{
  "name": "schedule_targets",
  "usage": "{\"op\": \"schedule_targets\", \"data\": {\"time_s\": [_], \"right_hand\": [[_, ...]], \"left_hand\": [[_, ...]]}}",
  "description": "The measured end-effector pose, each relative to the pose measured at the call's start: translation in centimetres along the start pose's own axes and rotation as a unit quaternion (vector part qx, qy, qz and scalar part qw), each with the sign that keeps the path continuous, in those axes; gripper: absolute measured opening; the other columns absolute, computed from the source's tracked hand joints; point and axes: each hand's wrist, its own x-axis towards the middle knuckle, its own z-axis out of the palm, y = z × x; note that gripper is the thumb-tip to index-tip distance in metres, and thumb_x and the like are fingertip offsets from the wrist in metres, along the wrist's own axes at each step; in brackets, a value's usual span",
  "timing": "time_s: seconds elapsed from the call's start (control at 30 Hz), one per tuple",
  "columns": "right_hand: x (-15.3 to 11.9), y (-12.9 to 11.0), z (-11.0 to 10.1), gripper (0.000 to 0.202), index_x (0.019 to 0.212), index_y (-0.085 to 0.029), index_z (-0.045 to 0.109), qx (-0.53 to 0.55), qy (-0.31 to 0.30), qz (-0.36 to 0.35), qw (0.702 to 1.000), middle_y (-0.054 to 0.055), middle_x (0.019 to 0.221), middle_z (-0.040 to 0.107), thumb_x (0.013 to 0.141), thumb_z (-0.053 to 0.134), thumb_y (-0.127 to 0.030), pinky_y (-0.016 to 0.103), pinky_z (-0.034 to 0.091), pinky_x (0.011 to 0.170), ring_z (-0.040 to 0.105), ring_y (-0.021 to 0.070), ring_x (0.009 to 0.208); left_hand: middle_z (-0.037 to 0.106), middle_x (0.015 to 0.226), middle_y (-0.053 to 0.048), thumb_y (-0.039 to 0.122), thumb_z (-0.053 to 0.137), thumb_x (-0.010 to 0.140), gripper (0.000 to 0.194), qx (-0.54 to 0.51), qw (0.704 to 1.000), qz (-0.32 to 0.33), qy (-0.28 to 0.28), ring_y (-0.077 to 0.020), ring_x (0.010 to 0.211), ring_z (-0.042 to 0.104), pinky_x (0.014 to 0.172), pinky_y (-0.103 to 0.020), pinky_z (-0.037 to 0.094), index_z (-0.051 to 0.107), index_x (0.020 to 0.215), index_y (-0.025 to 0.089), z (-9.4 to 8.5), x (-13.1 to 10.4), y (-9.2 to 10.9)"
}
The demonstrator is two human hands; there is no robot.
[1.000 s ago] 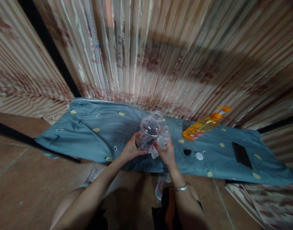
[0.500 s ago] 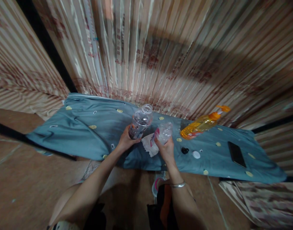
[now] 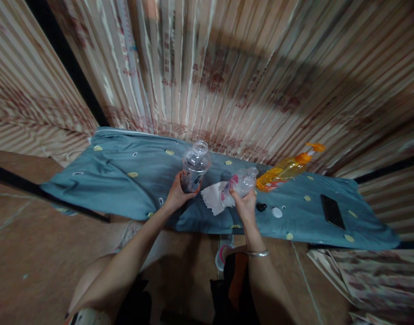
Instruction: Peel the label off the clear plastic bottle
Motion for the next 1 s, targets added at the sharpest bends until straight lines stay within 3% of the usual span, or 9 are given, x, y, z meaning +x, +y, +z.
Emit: {"op": "schedule_targets", "data": {"time_s": [0.2,0.33,0.5,0.6,0.73,0.83,0.9,0.97,1.0], "right_hand": [[-0.2,-0.6,1.1,0.072,0.123,-0.013,0.065,0.032,-0.026,0.012,0.999,0.015,0.11,0.08,0.064,0.078,-0.052,0.051,0.058,0.098,0.076,0.0331,0.1],[0.0,-0.4,1.6,0.069,0.121,-0.015,0.066,0.035,-0.048,0.01,0.998,0.012,0.108,0.081,0.064,0.078,-0.05,0.049,0.058,0.097,0.076,0.0324,0.099],[0.2,0.3,2.0,0.068,0.12,-0.017,0.066,0.032,-0.104,0.019,0.994,0.01,0.108,0.08,0.062,0.079,-0.05,0.047,0.058,0.095,0.075,0.0314,0.098],[0.1,0.3,2.0,0.069,0.121,-0.019,0.066,0.033,-0.13,0.015,0.991,0.009,0.11,0.08,0.061,0.08,-0.051,0.047,0.058,0.096,0.074,0.0309,0.099],[-0.1,-0.1,1.8,0.072,0.122,-0.018,0.066,0.054,-0.169,0.009,0.984,0.009,0.11,0.079,0.059,0.082,-0.048,0.047,0.059,0.096,0.075,0.0315,0.1],[-0.1,-0.5,1.5,0.077,0.126,-0.015,0.065,0.062,-0.193,0.02,0.979,0.01,0.111,0.079,0.058,0.083,-0.046,0.046,0.059,0.095,0.075,0.0309,0.101],[0.0,-0.5,1.4,0.08,0.13,-0.014,0.064,0.062,-0.204,0.029,0.976,0.01,0.114,0.079,0.058,0.084,-0.045,0.045,0.059,0.098,0.074,0.0303,0.103],[-0.2,-0.5,1.3,0.085,0.135,-0.016,0.063,0.059,-0.215,0.03,0.974,0.01,0.12,0.078,0.059,0.085,-0.047,0.045,0.057,0.103,0.073,0.0304,0.109],[-0.3,-0.5,1.2,0.087,0.138,-0.017,0.061,0.053,-0.22,0.028,0.974,0.01,0.124,0.077,0.06,0.085,-0.048,0.046,0.055,0.105,0.072,0.0308,0.113]], "left_hand": [[0.057,0.148,-0.017,0.029,0.094,0.071,0.093,0.016,1.0,0.007,0.009,-0.0363,0.139,0.055,0.118,-0.057,0.046,0.045,0.148,0.018,-1.2,-0.8,-1.1],[0.065,0.134,-0.012,0.038,0.07,0.096,0.043,0.034,0.999,0.006,-0.004,-0.028,0.116,0.067,0.099,-0.052,0.059,0.061,0.133,0.018,-4.3,-1.8,-1.5],[0.072,0.114,-0.008,0.039,0.068,0.098,0.03,0.009,0.993,0.03,-0.111,-0.0208,0.095,0.072,0.084,-0.041,0.063,0.067,0.117,0.016,-6.0,-4.4,0.2],[0.076,0.114,-0.007,0.036,0.072,0.092,0.03,-0.03,0.987,0.051,-0.15,-0.0237,0.102,0.075,0.091,-0.041,0.064,0.07,0.118,0.022,-4.1,-6.0,1.8],[0.05,0.162,-0.015,0.029,0.078,0.084,0.077,-0.069,0.982,0.074,-0.162,-0.032,0.147,0.053,0.115,-0.051,0.052,0.044,0.153,0.024,0.1,-6.3,3.0],[0.039,0.168,-0.02,0.026,0.084,0.077,0.096,-0.077,0.98,0.082,-0.165,-0.0374,0.158,0.036,0.127,-0.06,0.035,0.034,0.159,0.021,3.2,-5.2,3.0],[0.038,0.168,-0.02,0.029,0.091,0.071,0.111,-0.081,0.979,0.088,-0.166,-0.0385,0.156,0.038,0.129,-0.06,0.031,0.029,0.162,0.021,5.0,-4.2,2.9],[0.039,0.167,-0.02,0.034,0.093,0.071,0.11,-0.082,0.979,0.095,-0.161,-0.0391,0.153,0.041,0.127,-0.06,0.034,0.031,0.161,0.021,6.5,-3.3,2.8],[0.042,0.164,-0.019,0.037,0.088,0.079,0.094,-0.08,0.979,0.098,-0.157,-0.0389,0.149,0.046,0.123,-0.062,0.039,0.038,0.157,0.021,7.2,-3.0,2.7]]}}
